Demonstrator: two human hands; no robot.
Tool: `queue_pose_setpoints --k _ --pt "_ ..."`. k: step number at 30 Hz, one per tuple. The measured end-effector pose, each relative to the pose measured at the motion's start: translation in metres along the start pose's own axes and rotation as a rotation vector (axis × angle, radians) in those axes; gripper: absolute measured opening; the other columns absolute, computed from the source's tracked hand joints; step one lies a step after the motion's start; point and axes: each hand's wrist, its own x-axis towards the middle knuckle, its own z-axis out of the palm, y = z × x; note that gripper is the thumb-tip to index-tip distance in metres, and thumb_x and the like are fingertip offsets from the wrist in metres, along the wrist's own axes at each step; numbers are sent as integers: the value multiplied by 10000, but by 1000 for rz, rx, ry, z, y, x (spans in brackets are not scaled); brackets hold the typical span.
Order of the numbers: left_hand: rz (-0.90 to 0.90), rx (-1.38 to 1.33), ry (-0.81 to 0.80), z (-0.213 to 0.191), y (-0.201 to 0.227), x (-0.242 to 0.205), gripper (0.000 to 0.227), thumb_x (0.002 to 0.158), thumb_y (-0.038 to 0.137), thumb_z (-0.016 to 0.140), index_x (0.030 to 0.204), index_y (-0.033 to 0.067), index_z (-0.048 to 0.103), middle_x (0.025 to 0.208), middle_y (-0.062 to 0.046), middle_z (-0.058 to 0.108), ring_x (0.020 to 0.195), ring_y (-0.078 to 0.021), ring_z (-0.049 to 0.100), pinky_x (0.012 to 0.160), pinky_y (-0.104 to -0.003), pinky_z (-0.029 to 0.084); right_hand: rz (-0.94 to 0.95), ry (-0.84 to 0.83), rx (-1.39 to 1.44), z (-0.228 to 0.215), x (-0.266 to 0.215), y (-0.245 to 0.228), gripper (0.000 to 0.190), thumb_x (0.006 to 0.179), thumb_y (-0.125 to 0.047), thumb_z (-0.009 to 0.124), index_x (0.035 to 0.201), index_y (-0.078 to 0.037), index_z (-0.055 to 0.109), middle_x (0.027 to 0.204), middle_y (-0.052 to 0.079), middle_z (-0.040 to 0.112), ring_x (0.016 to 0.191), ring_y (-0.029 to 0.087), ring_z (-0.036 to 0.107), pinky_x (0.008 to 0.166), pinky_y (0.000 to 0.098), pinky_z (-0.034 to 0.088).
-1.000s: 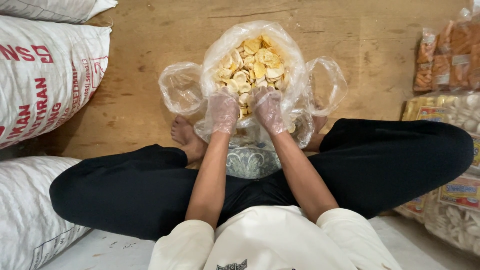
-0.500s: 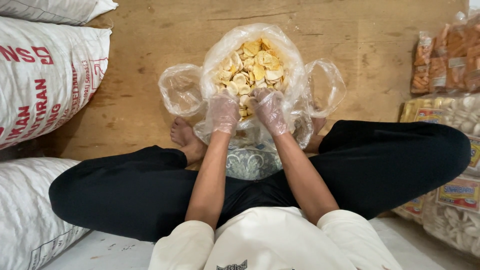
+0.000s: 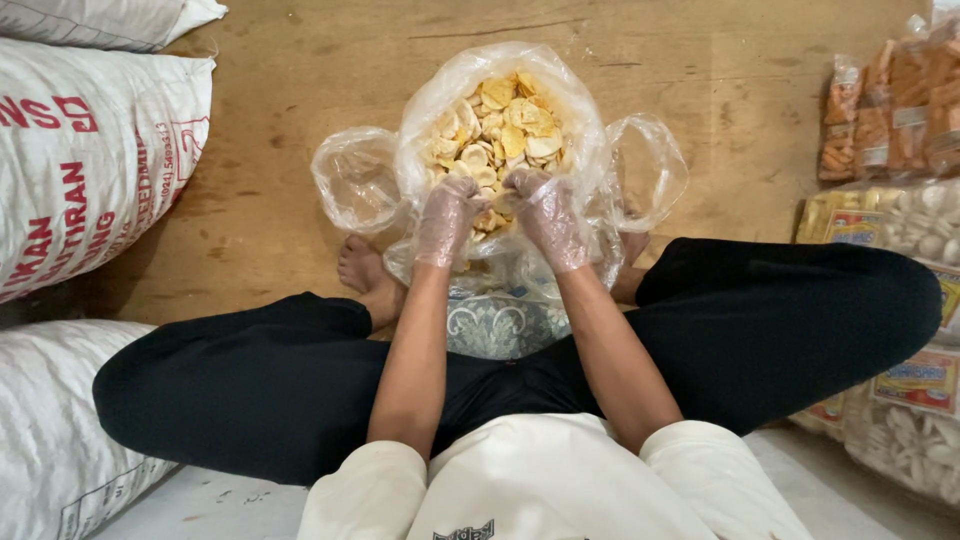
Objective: The person sits cross-legged on the floor and uses gloved hands to sort and mix dried fruit slices inside a large clear plastic bag. The person repeatedly scoops, lifts, and turns the slices within the bag to distribute them evenly.
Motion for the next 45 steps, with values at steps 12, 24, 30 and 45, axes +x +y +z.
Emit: queue_pose_setpoints --k 12,24,30,45 --pt "205 -168 -115 -33 111 -56 187 780 155 847 947 137 765 931 -152 748 1036 -379 706 869 -471 573 -92 -44 -338 -83 -26 -13 135 915 -228 692 998 -232 799 882 118 753 935 344 753 807 456 607" --pt "264 -160 -345 -4 152 -85 150 862 181 785 1003 192 736 987 -135 743 1083 -353 701 873 -469 575 171 -238 -450 -122 -48 4 253 783 -307 777 916 -92 799 824 205 762 868 390 770 713 517 608" --pt "-11 -64 -522 43 136 -86 219 865 453 705 1021 304 745 1091 -40 781 1159 -275 696 1012 -436 525 187 -307 -585 -117 -62 50 220 829 -338 726 950 -162 780 837 137 765 869 335 775 732 449 626" --pt "785 1128 -151 51 145 -111 17 963 200 565 956 186 557 900 -78 589 934 -257 591 832 -416 515 960 -251 -273 -136 -79 26 238 651 -118 897 855 -192 799 1066 121 773 1026 249 755 852 366 600"
